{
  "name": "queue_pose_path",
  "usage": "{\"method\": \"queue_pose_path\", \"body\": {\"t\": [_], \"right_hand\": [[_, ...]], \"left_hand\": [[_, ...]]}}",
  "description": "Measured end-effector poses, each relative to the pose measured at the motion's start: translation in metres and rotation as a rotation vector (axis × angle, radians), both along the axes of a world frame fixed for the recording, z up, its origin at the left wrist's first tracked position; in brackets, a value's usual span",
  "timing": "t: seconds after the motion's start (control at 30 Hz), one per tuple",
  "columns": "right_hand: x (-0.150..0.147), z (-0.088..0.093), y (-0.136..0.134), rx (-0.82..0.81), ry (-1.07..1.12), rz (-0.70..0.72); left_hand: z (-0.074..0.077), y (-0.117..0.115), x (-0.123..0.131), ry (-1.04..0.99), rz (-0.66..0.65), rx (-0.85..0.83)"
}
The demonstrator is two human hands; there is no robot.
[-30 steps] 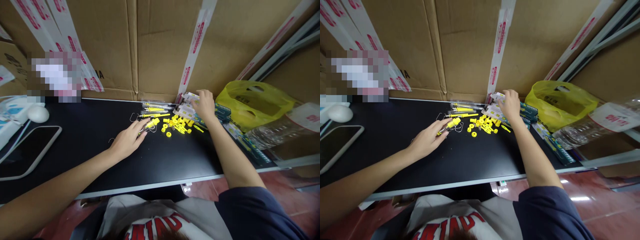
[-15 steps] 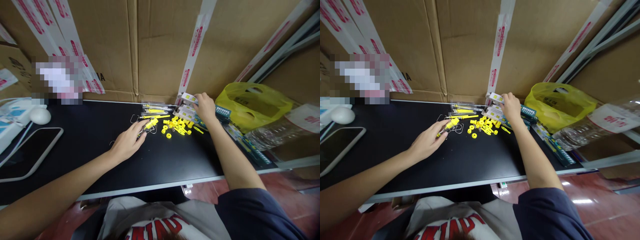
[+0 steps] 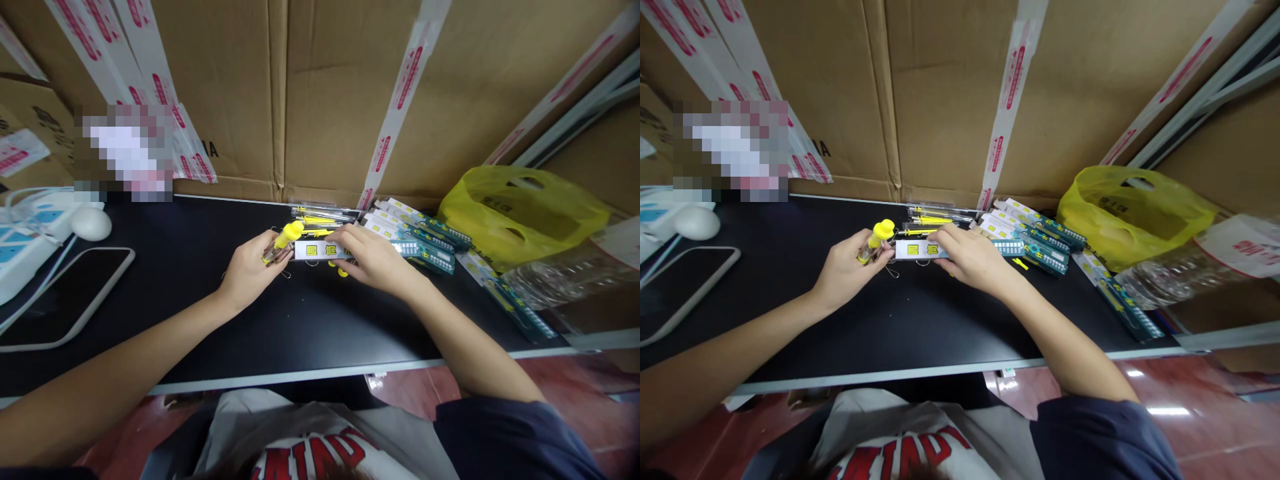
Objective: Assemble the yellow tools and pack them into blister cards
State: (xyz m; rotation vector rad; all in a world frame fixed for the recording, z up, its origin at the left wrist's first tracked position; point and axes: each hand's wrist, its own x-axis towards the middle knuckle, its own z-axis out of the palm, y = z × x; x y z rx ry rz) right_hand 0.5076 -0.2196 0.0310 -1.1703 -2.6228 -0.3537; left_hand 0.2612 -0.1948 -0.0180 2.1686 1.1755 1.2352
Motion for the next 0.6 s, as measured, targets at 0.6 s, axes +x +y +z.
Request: {"method": "queue_pose_path", "body": {"t": [0.6], "right_hand": [[0.0038,0.0101,-0.0076,-0.190,0.231,-0.026]], "left_hand": [[-0.0066,0.0077,-0.0006,-0.229,-0.239,-0.211]]}}
